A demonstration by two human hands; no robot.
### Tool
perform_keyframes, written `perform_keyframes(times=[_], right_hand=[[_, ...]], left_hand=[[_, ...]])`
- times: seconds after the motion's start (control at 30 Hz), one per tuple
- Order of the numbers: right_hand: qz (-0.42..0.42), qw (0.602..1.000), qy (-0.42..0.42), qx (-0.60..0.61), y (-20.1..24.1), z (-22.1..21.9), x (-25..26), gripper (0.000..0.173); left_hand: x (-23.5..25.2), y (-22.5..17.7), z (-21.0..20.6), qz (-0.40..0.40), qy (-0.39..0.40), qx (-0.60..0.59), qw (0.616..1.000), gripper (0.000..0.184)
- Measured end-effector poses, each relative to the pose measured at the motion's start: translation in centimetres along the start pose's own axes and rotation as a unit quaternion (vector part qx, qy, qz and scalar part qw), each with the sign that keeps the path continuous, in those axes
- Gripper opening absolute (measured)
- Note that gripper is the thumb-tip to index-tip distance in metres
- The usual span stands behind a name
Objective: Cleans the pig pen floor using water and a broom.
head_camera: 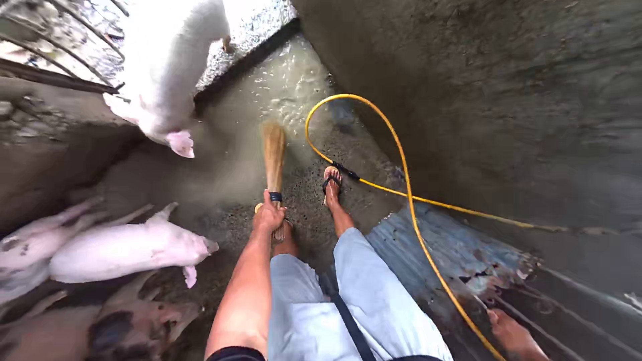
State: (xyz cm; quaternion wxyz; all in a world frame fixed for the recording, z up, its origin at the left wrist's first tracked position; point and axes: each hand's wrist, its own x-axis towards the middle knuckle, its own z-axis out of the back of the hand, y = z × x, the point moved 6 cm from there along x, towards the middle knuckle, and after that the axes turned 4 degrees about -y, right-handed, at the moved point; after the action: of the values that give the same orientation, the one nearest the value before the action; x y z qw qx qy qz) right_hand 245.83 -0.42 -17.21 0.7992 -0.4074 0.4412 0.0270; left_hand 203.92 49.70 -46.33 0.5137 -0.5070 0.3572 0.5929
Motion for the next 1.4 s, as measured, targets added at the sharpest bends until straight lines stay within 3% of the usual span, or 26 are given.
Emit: perform_keyframes(times=[0.1,0.2,0.33,0.43,0.47,0.63,0.73,0.8,0.9,0.97,1.07,1.17,1.3,1.4], right_hand=[[-0.033,0.997,0.035,0.052,-0.8,-5.4,-2.1,0.046],[-0.048,0.979,0.012,0.199,1.1,-7.9,-4.4,0.047],[-0.026,0.902,-0.061,0.428,7.5,-1.5,-4.7,0.041],[0.032,0.809,-0.026,0.586,16.3,6.9,-3.7,0.036],[0.058,0.797,-0.016,0.6,19.8,9.6,-3.1,0.035],[0.198,0.828,-0.028,0.524,33.7,18.5,2.1,0.04],[0.225,0.835,-0.011,0.502,37.3,20.0,5.7,0.04],[0.245,0.851,-0.001,0.465,38.5,19.6,7.4,0.042],[0.238,0.86,0.002,0.451,38.9,18.0,9.7,0.041],[0.234,0.875,0.011,0.424,38.1,17.1,11.1,0.041],[0.25,0.906,0.019,0.342,36.7,16.7,13.6,0.043],[0.227,0.928,0.038,0.292,33.7,14.9,17.0,0.043],[0.153,0.941,0.073,0.292,28.2,9.5,20.1,0.04],[0.121,0.942,0.068,0.304,25.2,7.7,20.6,0.04]], left_hand=[[-0.7,-3.4,-0.9,-0.071,0.064,0.085,0.992,0.091],[-0.7,-7.4,-2.8,-0.118,0.102,0.113,0.981,0.095],[-1.3,-11.4,-3.5,-0.173,0.132,0.121,0.968,0.096],[-2.4,-9.5,-3.3,-0.192,0.153,0.06,0.967,0.098],[-2.6,-8.1,-2.9,-0.19,0.148,0.051,0.969,0.098],[-3.5,0.4,-5.3,-0.127,0.098,-0.004,0.987,0.095],[-5.5,3.6,-8.5,-0.106,0.045,-0.106,0.988,0.095],[-6.2,2.4,-9.7,-0.105,-0.025,-0.166,0.98,0.095],[-3.5,-2.9,-9.5,-0.1,-0.124,-0.2,0.967,0.095],[-0.1,-7.0,-8.4,-0.079,-0.145,-0.182,0.969,0.092],[5.0,-12.2,-6.7,-0.048,-0.145,-0.122,0.981,0.089],[8.6,-15.8,-5.9,-0.086,-0.118,-0.049,0.988,0.088],[12.5,-18.6,-4.5,-0.13,-0.09,0.074,0.985,0.083],[16.5,-14.8,-2.3,-0.067,-0.1,0.046,0.992,0.078]])
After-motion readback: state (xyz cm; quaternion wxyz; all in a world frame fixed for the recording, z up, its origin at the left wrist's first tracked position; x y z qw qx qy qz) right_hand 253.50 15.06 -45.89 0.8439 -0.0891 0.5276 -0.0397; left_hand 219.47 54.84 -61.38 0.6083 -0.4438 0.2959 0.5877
